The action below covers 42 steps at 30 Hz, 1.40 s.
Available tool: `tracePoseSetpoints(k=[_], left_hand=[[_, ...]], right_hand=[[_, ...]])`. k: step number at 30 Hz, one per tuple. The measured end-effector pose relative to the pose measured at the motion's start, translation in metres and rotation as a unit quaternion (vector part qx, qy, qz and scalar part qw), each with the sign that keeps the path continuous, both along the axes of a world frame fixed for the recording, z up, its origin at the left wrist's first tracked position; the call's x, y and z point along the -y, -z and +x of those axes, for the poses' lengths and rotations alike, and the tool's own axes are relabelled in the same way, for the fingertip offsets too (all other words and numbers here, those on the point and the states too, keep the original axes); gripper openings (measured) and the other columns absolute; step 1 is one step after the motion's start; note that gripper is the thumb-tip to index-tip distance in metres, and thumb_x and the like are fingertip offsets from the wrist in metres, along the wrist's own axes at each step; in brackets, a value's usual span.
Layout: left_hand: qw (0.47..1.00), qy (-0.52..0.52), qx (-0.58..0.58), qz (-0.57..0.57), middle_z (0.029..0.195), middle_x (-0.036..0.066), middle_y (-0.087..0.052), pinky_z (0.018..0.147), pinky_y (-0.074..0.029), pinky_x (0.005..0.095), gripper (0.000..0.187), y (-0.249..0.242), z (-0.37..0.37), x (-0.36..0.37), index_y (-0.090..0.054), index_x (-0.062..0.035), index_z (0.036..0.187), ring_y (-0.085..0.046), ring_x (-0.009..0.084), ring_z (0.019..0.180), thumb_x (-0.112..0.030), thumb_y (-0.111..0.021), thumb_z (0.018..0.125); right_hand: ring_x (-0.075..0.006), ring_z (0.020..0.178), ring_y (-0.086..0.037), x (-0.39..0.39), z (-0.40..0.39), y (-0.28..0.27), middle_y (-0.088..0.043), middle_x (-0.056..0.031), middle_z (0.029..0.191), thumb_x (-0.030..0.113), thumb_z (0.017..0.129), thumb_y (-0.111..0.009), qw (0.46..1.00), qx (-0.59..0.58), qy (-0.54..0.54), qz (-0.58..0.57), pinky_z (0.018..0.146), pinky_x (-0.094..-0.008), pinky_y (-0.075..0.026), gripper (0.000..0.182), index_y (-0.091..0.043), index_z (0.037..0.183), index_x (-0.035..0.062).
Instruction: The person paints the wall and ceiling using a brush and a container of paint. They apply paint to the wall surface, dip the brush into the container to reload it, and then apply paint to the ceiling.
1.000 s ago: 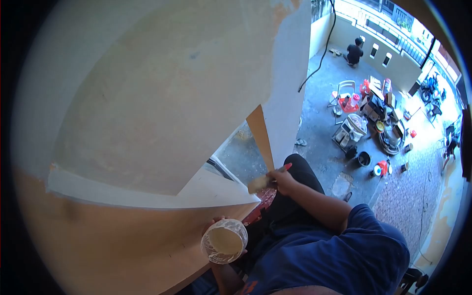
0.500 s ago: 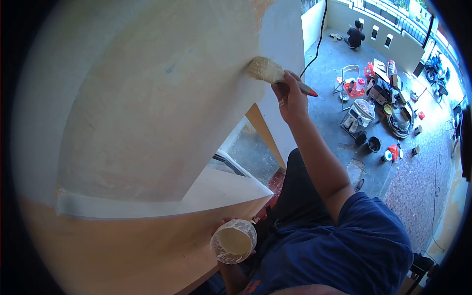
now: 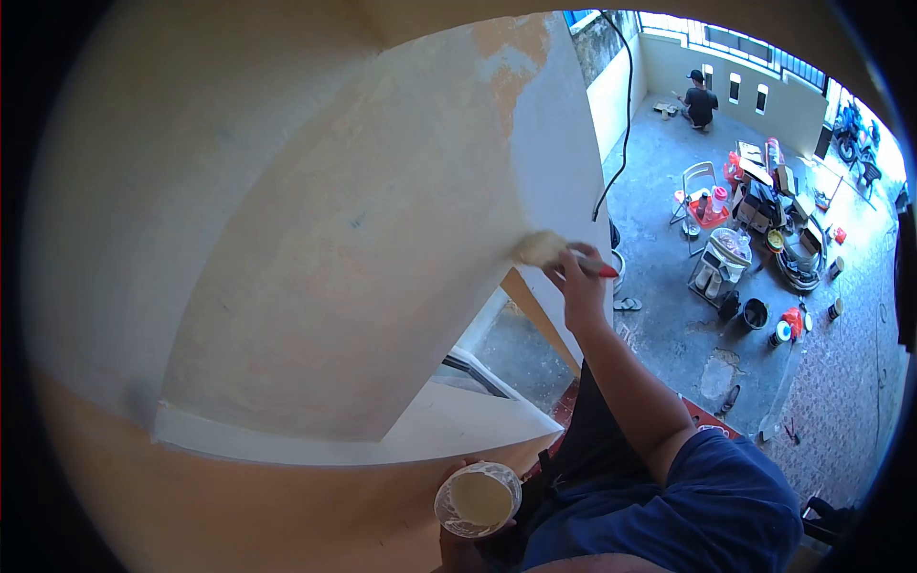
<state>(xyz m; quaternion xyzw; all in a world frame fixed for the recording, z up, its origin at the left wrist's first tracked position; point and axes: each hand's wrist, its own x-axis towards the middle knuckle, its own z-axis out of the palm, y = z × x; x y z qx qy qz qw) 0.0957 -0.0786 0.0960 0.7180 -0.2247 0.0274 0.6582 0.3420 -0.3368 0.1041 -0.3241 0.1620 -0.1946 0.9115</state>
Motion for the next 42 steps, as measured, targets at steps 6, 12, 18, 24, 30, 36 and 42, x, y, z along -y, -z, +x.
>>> tracePoseSetpoints(k=[6, 12, 18, 24, 30, 36, 42], left_hand=[[1.0, 0.018, 0.003, 0.0, 0.134, 0.016, -0.042, 0.103, -0.041, 0.0431, 0.116, -0.006, 0.002, 0.009, -0.026, -0.01, 0.139, -0.046, 0.0295, 0.124, -0.029, -0.095, 0.047], [0.999, 0.009, 0.004, -0.031, 0.133, 0.016, -0.043, 0.104, -0.041, 0.043, 0.112, -0.007, -0.003, 0.009, -0.027, -0.0099, 0.137, -0.046, 0.0288, 0.124, -0.028, -0.094, 0.049], [1.0, 0.009, 0.01, 0.021, 0.134, 0.015, -0.044, 0.104, -0.041, 0.0433, 0.111, -0.02, -0.012, 0.004, -0.027, -0.0102, 0.138, -0.045, 0.0295, 0.125, -0.027, -0.094, 0.05], [1.0, 0.012, 0.005, 0.009, 0.134, 0.015, -0.044, 0.105, -0.041, 0.0432, 0.113, -0.024, -0.013, 0.009, -0.027, -0.0101, 0.138, -0.045, 0.0293, 0.126, -0.026, -0.094, 0.049], [0.999, 0.029, -0.022, 0.008, 0.134, 0.015, -0.043, 0.104, -0.041, 0.0434, 0.113, -0.026, -0.015, 0.015, -0.026, -0.0102, 0.139, -0.044, 0.0292, 0.126, -0.026, -0.094, 0.049], [0.999, 0.028, -0.02, 0.001, 0.134, 0.015, -0.043, 0.104, -0.041, 0.0435, 0.114, -0.034, -0.027, 0.011, -0.026, -0.0103, 0.139, -0.044, 0.0292, 0.126, -0.025, -0.094, 0.049], [0.999, 0.034, 0.003, 0.032, 0.134, 0.016, -0.044, 0.103, -0.042, 0.0442, 0.111, -0.033, -0.028, 0.016, -0.028, -0.0098, 0.138, -0.046, 0.0302, 0.125, -0.026, -0.094, 0.05]], right_hand=[[-0.0229, 0.093, -0.062, 0.001, 0.036, -0.137, -0.056, -0.0163, 0.1, 0.005, 0.087, -0.057, 0.988, 0.142, -0.02, -0.065, 0.083, -0.0335, -0.057, 0.021, -0.045, 0.103, -0.0005], [-0.0249, 0.09, -0.063, 0.028, 0.059, -0.246, -0.055, -0.0152, 0.098, 0.001, 0.084, -0.059, 0.913, 0.407, -0.001, 0.011, 0.085, -0.034, -0.057, 0.022, -0.046, 0.102, -0.0014], [-0.0242, 0.092, -0.063, 0.013, 0.063, -0.207, -0.055, -0.0137, 0.098, 0.0, 0.085, -0.056, 0.946, 0.324, -0.005, 0.014, 0.086, -0.0348, -0.057, 0.016, -0.046, 0.098, 0.0018], [-0.028, 0.098, -0.06, 0.017, 0.061, -0.21, -0.054, -0.0136, 0.101, 0.001, 0.085, -0.056, 0.92, 0.374, 0.02, 0.116, 0.09, -0.0396, -0.053, 0.018, -0.044, 0.098, 0.0038], [-0.0225, 0.089, -0.061, 0.015, 0.078, -0.216, -0.054, -0.0135, 0.098, 0.002, 0.084, -0.057, 0.927, 0.362, 0.014, 0.099, 0.081, -0.0338, -0.059, 0.021, -0.043, 0.1, 0.0005], [-0.0244, 0.087, -0.064, 0.026, 0.045, -0.227, -0.057, -0.013, 0.096, 0.002, 0.085, -0.058, 0.927, 0.361, 0.001, 0.099, 0.08, -0.034, -0.059, 0.019, -0.044, 0.098, 0.0022], [-0.0225, 0.082, -0.064, 0.017, 0.051, -0.232, -0.057, -0.0125, 0.093, 0.005, 0.084, -0.058, 0.942, 0.331, 0.019, 0.039, 0.077, -0.0328, -0.06, 0.017, -0.045, 0.095, 0.0015]])
